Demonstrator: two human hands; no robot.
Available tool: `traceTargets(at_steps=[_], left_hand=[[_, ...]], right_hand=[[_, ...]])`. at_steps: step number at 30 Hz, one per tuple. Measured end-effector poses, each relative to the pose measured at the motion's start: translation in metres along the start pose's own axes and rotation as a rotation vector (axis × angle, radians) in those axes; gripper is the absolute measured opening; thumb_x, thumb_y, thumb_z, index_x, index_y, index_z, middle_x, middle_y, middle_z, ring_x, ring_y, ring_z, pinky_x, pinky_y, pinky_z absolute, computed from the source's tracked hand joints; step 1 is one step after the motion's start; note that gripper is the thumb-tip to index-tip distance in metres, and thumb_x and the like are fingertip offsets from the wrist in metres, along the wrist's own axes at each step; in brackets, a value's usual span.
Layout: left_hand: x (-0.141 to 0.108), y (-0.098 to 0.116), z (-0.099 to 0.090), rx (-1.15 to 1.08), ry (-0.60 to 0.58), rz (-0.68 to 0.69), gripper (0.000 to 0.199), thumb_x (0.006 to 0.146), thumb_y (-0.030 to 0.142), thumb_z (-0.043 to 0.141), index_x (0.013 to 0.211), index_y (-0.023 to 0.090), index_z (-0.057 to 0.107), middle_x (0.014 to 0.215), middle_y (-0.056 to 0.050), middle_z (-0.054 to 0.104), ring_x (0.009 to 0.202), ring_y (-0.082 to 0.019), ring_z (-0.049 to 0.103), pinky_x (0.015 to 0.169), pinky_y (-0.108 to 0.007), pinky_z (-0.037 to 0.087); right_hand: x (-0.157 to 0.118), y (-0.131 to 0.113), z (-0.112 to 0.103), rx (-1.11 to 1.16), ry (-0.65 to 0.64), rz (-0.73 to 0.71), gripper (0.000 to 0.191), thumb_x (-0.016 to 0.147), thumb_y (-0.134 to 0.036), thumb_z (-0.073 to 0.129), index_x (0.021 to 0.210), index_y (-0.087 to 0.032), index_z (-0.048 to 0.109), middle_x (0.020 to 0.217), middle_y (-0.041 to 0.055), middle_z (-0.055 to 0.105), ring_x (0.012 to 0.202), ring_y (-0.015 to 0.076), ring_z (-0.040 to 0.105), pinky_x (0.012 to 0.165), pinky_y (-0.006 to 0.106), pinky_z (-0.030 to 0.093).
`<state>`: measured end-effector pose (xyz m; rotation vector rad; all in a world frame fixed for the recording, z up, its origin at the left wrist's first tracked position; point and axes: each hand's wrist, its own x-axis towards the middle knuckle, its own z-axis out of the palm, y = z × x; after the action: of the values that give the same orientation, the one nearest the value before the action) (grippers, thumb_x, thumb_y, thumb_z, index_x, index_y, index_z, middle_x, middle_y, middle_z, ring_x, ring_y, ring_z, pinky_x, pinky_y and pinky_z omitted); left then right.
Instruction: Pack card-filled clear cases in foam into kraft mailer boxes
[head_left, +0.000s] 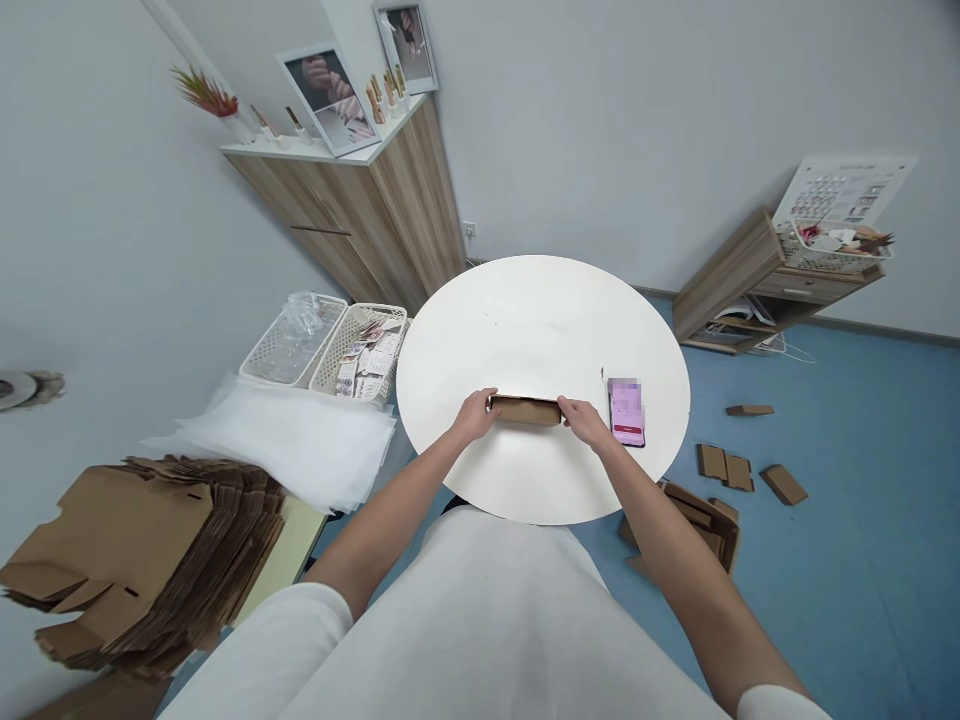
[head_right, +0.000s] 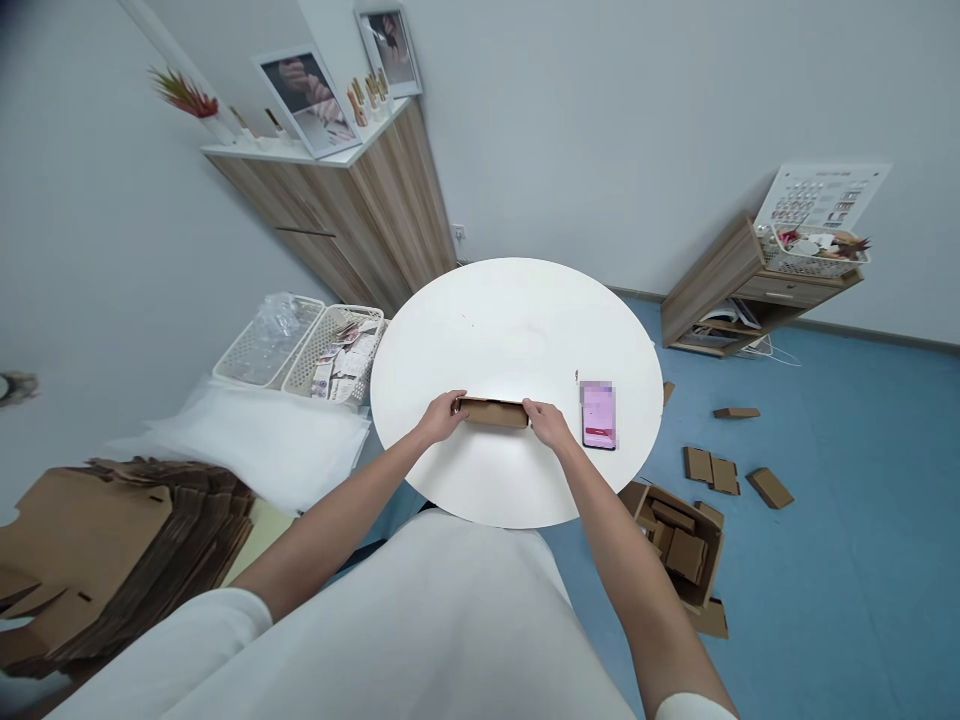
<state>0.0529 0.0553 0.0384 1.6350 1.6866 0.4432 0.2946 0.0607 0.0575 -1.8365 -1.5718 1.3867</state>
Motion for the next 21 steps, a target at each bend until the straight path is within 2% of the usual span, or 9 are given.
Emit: traceTargets(at_steps=[4, 9, 16, 18, 21], left_hand=[[0.004, -0.001, -0.002, -0.068, -0.007, -0.024, 0.039, 0.074, 0.026, 0.052, 0.113, 0.022, 0.049, 0.082, -0.002, 0.053, 0.076, -0.016, 0.051, 0.071, -0.027, 0.042], [0.009, -0.002, -0.004, -0.091, -0.034, -0.016, 0.031, 0.075, 0.024, 0.048, 0.106, 0.022, 0.052, 0.071, 0.002, 0.050, 0.064, -0.011, 0.048, 0.060, -0.023, 0.040], [0.011, -0.003, -0.004, -0.103, -0.041, 0.013, 0.035, 0.074, 0.027, 0.051, 0.108, 0.021, 0.052, 0.068, 0.002, 0.049, 0.064, -0.011, 0.047, 0.061, -0.023, 0.040], [0.009, -0.003, -0.006, -0.125, -0.072, 0.030, 0.043, 0.070, 0.033, 0.057, 0.111, 0.020, 0.051, 0.071, 0.001, 0.051, 0.065, -0.012, 0.048, 0.062, -0.023, 0.040], [0.005, -0.004, -0.010, -0.233, -0.130, 0.033, 0.054, 0.071, 0.045, 0.056, 0.117, 0.018, 0.049, 0.080, -0.002, 0.055, 0.069, -0.012, 0.050, 0.064, -0.024, 0.041]], right_hand=[[0.004, -0.006, -0.001, -0.011, 0.003, 0.011, 0.049, 0.072, -0.065, 0.033, 0.052, -0.021, 0.039, 0.057, 0.0011, 0.051, 0.060, 0.0168, 0.052, 0.055, 0.026, 0.033], [0.008, -0.008, -0.003, 0.014, -0.012, 0.014, 0.049, 0.071, -0.063, 0.035, 0.051, -0.019, 0.041, 0.057, 0.0011, 0.053, 0.057, 0.0140, 0.051, 0.055, 0.025, 0.033], [0.009, -0.007, -0.005, 0.069, -0.038, 0.007, 0.046, 0.073, -0.059, 0.038, 0.057, -0.018, 0.051, 0.061, 0.0016, 0.056, 0.057, 0.0125, 0.051, 0.059, 0.026, 0.037], [0.008, -0.005, -0.006, 0.087, -0.061, -0.019, 0.042, 0.073, -0.056, 0.041, 0.063, -0.018, 0.056, 0.064, 0.0011, 0.056, 0.058, 0.0120, 0.050, 0.059, 0.026, 0.037], [0.007, 0.002, -0.008, 0.158, -0.087, 0.001, 0.036, 0.071, -0.051, 0.048, 0.086, -0.020, 0.061, 0.075, 0.0015, 0.058, 0.061, 0.0115, 0.051, 0.061, 0.026, 0.040]])
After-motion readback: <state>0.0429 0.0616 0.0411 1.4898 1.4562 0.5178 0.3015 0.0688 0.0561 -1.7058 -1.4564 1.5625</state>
